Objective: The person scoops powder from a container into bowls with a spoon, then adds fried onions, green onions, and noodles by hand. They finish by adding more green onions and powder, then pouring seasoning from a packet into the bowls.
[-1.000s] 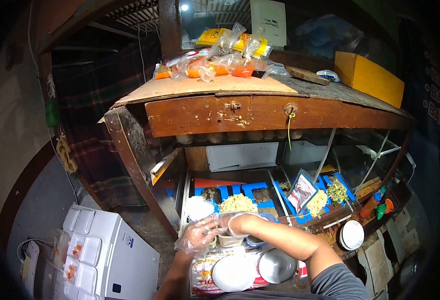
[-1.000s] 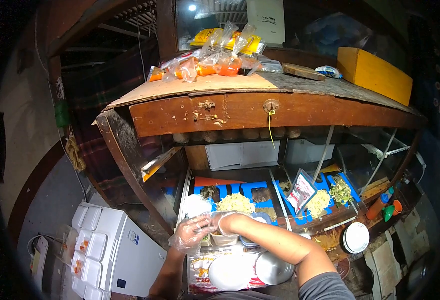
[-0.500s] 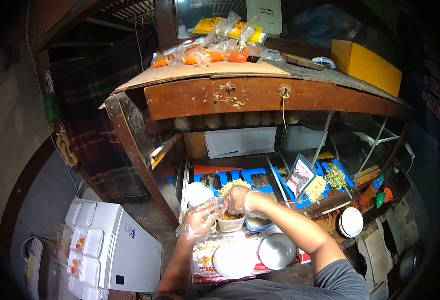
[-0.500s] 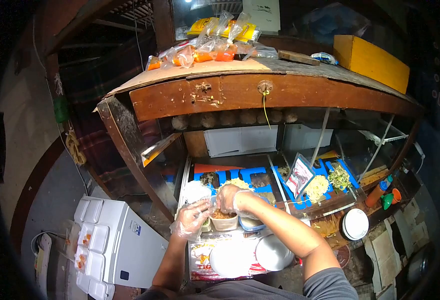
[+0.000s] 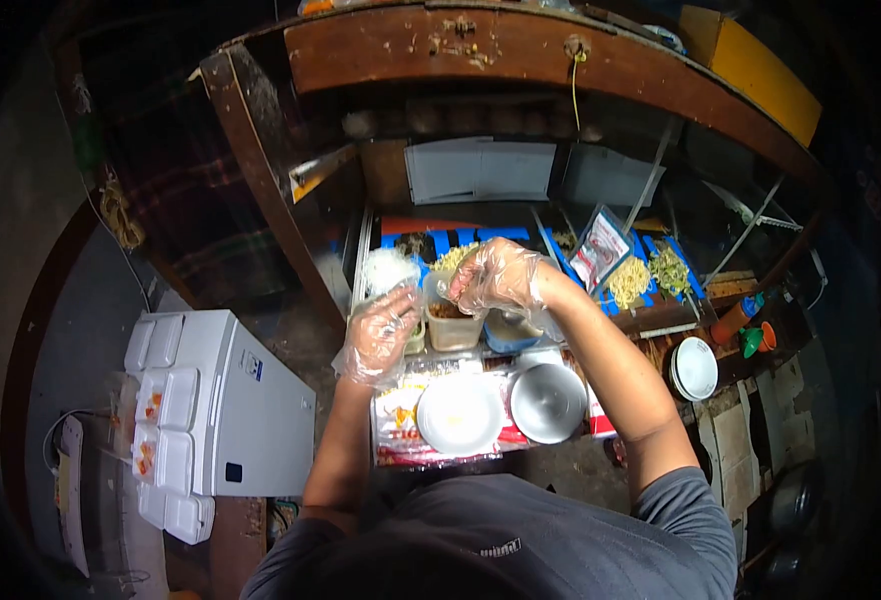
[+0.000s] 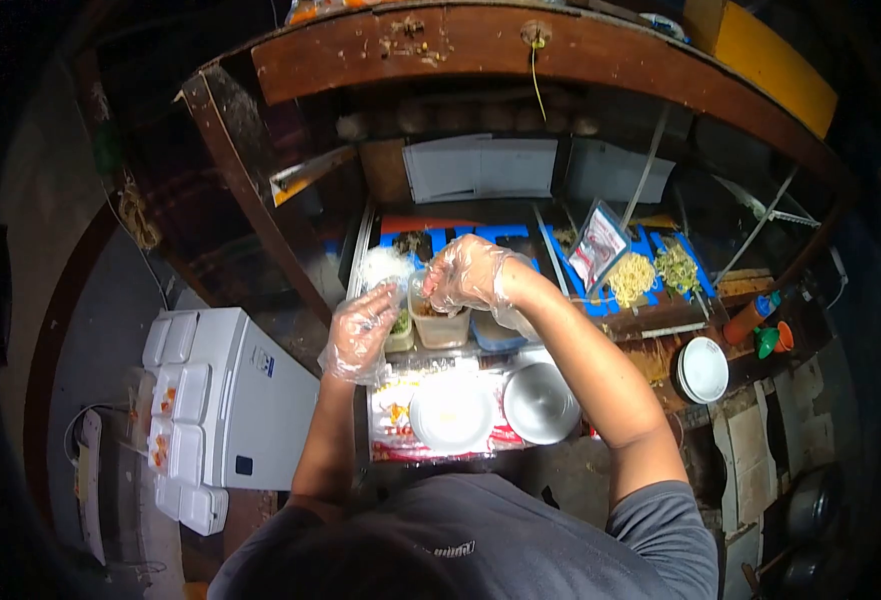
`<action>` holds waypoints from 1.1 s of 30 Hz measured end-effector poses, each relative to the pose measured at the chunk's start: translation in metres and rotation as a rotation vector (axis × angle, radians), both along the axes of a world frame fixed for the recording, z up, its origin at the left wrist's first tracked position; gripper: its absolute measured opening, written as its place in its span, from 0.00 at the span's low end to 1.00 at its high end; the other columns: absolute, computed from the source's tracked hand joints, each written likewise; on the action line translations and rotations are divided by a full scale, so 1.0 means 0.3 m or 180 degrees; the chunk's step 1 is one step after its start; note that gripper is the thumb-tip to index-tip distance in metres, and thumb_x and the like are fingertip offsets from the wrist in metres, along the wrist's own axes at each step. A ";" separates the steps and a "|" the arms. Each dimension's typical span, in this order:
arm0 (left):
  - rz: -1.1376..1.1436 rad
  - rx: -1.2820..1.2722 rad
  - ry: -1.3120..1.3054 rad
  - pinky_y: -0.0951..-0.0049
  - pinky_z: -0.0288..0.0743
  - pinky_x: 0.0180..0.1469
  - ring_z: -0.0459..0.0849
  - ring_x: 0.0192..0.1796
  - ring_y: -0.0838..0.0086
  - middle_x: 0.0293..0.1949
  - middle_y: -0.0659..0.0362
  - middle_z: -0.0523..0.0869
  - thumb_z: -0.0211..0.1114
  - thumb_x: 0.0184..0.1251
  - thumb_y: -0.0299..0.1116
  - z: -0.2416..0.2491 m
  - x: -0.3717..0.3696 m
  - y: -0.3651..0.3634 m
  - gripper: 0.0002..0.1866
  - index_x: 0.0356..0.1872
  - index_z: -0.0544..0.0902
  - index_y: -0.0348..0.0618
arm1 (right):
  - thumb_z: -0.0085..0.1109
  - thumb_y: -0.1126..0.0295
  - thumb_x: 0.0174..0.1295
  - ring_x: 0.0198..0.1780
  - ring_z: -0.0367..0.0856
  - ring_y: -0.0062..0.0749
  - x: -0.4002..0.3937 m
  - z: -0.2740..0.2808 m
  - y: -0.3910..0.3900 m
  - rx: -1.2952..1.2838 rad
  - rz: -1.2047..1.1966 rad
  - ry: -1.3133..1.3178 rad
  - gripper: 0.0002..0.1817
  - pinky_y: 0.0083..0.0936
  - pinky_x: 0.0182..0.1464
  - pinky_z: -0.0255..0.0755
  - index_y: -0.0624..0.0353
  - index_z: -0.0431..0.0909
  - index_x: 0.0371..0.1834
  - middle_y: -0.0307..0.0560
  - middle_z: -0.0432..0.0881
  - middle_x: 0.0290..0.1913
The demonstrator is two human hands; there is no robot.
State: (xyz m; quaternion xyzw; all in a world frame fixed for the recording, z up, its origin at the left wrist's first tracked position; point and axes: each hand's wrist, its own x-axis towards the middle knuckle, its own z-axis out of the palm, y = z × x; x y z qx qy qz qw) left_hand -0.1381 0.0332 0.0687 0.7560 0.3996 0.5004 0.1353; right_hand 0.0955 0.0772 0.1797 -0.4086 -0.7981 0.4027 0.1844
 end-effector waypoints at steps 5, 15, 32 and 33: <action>-0.0020 -0.0094 -0.0152 0.67 0.75 0.58 0.85 0.54 0.58 0.51 0.45 0.86 0.64 0.61 0.22 0.003 -0.031 -0.077 0.13 0.47 0.85 0.32 | 0.71 0.74 0.46 0.36 0.85 0.26 -0.024 -0.031 -0.139 -0.0146 0.0218 -0.0391 0.09 0.25 0.42 0.79 0.57 0.88 0.34 0.43 0.88 0.32; -0.0030 -0.0315 -0.0229 0.67 0.76 0.58 0.85 0.55 0.61 0.50 0.47 0.87 0.67 0.58 0.21 -0.115 -0.006 -0.196 0.14 0.47 0.86 0.35 | 0.62 0.76 0.47 0.36 0.85 0.45 -0.018 -0.463 -0.186 0.0199 0.0403 -0.0569 0.08 0.34 0.43 0.76 0.58 0.87 0.32 0.54 0.86 0.32; -0.0411 -0.0558 -0.0271 0.65 0.80 0.53 0.88 0.49 0.58 0.46 0.45 0.87 0.71 0.57 0.26 -0.300 0.043 -0.225 0.13 0.42 0.86 0.32 | 0.64 0.67 0.52 0.40 0.84 0.50 -0.050 -0.652 -0.259 0.0138 0.0127 -0.1179 0.08 0.36 0.47 0.76 0.57 0.85 0.33 0.56 0.85 0.36; -0.0410 -0.0521 -0.0250 0.66 0.80 0.52 0.88 0.49 0.58 0.46 0.44 0.87 0.71 0.57 0.26 -0.301 0.043 -0.223 0.13 0.42 0.86 0.32 | 0.64 0.67 0.52 0.40 0.84 0.50 -0.052 -0.666 -0.255 0.0129 0.0127 -0.1183 0.08 0.36 0.47 0.76 0.57 0.85 0.33 0.56 0.85 0.36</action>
